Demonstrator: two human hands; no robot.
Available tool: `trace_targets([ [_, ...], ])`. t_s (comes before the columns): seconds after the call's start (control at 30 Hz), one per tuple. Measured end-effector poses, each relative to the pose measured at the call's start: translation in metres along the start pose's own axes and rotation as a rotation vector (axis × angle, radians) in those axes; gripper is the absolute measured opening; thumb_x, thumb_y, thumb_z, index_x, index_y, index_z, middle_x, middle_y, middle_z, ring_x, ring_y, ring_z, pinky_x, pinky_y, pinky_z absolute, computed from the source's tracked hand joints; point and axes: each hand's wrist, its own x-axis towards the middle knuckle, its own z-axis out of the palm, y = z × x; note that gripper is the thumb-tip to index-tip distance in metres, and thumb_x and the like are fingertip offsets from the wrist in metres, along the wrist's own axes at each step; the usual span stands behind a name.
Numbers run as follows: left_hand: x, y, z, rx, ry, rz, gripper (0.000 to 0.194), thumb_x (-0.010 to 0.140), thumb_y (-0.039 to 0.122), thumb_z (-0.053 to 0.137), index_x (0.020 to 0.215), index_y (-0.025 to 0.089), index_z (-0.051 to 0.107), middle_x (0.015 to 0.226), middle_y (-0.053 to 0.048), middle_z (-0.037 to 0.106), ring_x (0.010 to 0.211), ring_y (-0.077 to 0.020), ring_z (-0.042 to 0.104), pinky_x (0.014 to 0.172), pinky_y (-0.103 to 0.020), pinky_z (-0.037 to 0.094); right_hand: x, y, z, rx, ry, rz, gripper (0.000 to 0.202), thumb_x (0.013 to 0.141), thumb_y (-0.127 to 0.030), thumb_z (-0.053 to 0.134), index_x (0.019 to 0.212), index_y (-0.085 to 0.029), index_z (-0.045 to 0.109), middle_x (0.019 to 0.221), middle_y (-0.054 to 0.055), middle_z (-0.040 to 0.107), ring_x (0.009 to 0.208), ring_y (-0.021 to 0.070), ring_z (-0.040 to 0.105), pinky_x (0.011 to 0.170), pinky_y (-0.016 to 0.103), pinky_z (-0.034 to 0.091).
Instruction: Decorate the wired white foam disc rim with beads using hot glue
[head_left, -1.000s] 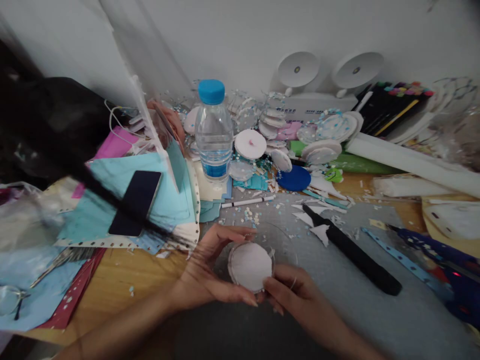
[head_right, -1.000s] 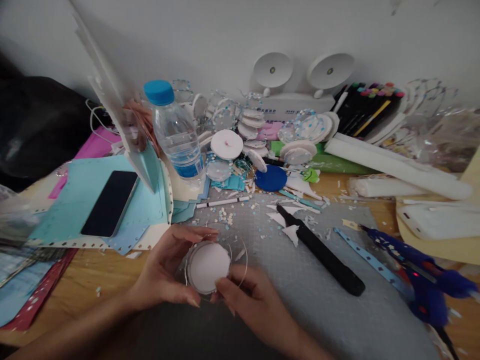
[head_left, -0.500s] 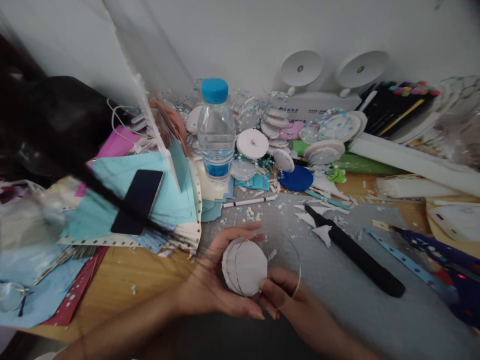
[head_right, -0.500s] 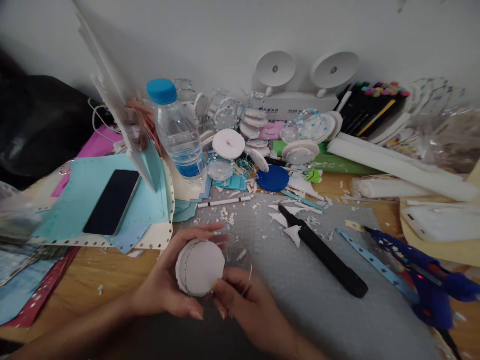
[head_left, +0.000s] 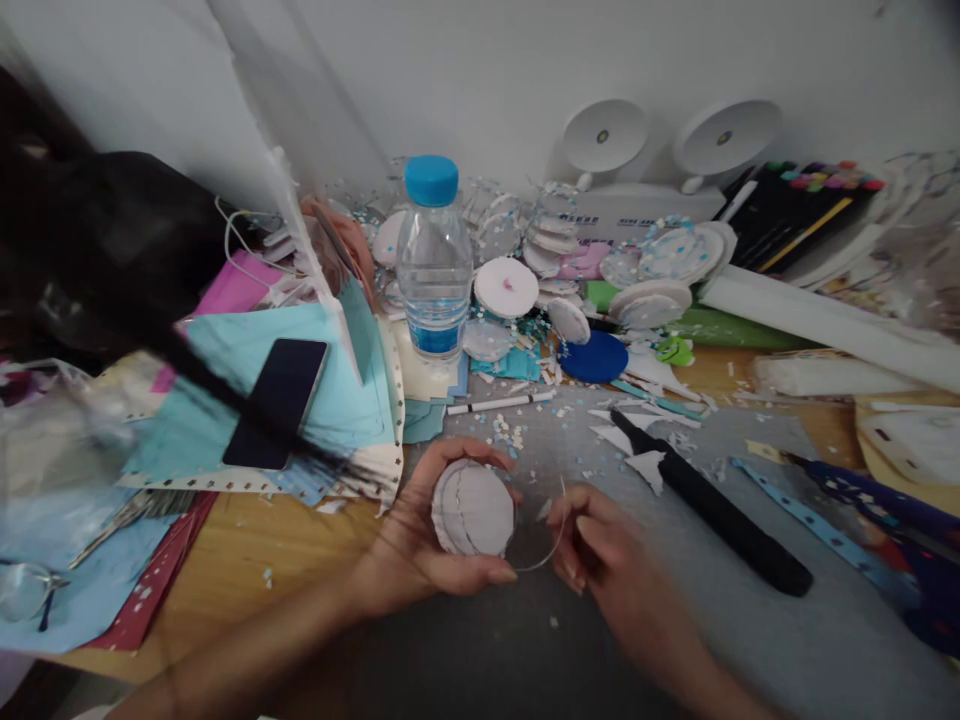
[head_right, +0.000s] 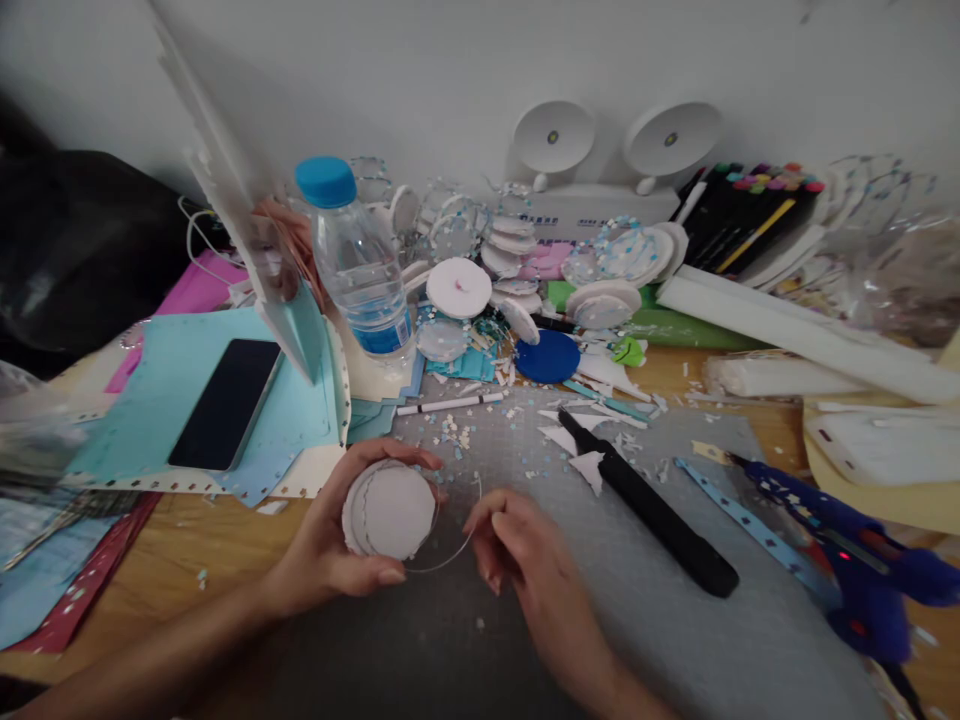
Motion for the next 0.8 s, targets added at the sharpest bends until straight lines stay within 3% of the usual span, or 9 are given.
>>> trace_targets([
  [0.1, 0.0, -0.001, 0.0, 0.023, -0.011, -0.018, 0.074, 0.058, 0.02, 0.085, 0.12, 0.03, 0.047, 0.121, -0.006, 0.053, 0.097, -0.0194, 0.062, 0.078, -0.027, 0.051, -0.002, -0.004, 0.005, -0.07, 0.063, -0.06, 0.014, 0.089, -0.036, 0.052, 0.093, -0.023, 0.055, 0.06, -0.006, 0.047, 0.051, 0.0086, 0.043, 0.048, 0.019, 0.037],
  [0.3, -0.002, 0.003, 0.002, 0.113, -0.077, -0.09, 0.076, 0.058, 0.017, 0.084, 0.124, 0.03, 0.047, 0.119, -0.005, 0.056, 0.096, -0.0193, 0.061, 0.079, -0.028, 0.049, -0.003, -0.009, 0.012, -0.287, 0.18, -0.299, 0.024, 0.085, -0.027, 0.058, 0.109, -0.029, 0.056, 0.079, -0.002, 0.057, 0.071, 0.0109, 0.058, 0.064, 0.02, 0.051],
  [0.43, -0.002, 0.006, 0.004, 0.132, -0.137, -0.085, 0.069, 0.058, 0.016, 0.083, 0.119, 0.025, 0.051, 0.113, -0.006, 0.058, 0.104, -0.0227, 0.057, 0.09, -0.034, 0.044, -0.003, -0.008, 0.008, -0.446, 0.152, -0.4, 0.026, 0.087, -0.023, 0.056, 0.111, -0.033, 0.057, 0.096, 0.0, 0.057, 0.084, 0.0124, 0.058, 0.073, 0.023, 0.051],
  [0.63, -0.004, 0.005, 0.005, 0.024, -0.22, -0.168, 0.069, 0.053, 0.016, 0.083, 0.114, 0.023, 0.052, 0.108, -0.005, 0.057, 0.097, -0.0207, 0.056, 0.081, -0.03, 0.044, -0.007, -0.008, 0.006, -0.577, 0.097, -0.429, 0.028, 0.088, -0.025, 0.055, 0.114, -0.035, 0.057, 0.114, 0.002, 0.05, 0.107, 0.0166, 0.051, 0.09, 0.03, 0.047],
  [0.8, -0.004, 0.001, 0.006, -0.072, -0.238, -0.121, 0.074, 0.051, 0.012, 0.085, 0.115, 0.025, 0.049, 0.115, -0.005, 0.054, 0.107, -0.0224, 0.053, 0.088, -0.032, 0.041, -0.006, -0.007, 0.006, -0.58, 0.092, -0.438, 0.029, 0.088, -0.025, 0.055, 0.115, -0.036, 0.056, 0.113, 0.002, 0.051, 0.106, 0.0167, 0.052, 0.088, 0.03, 0.048],
])
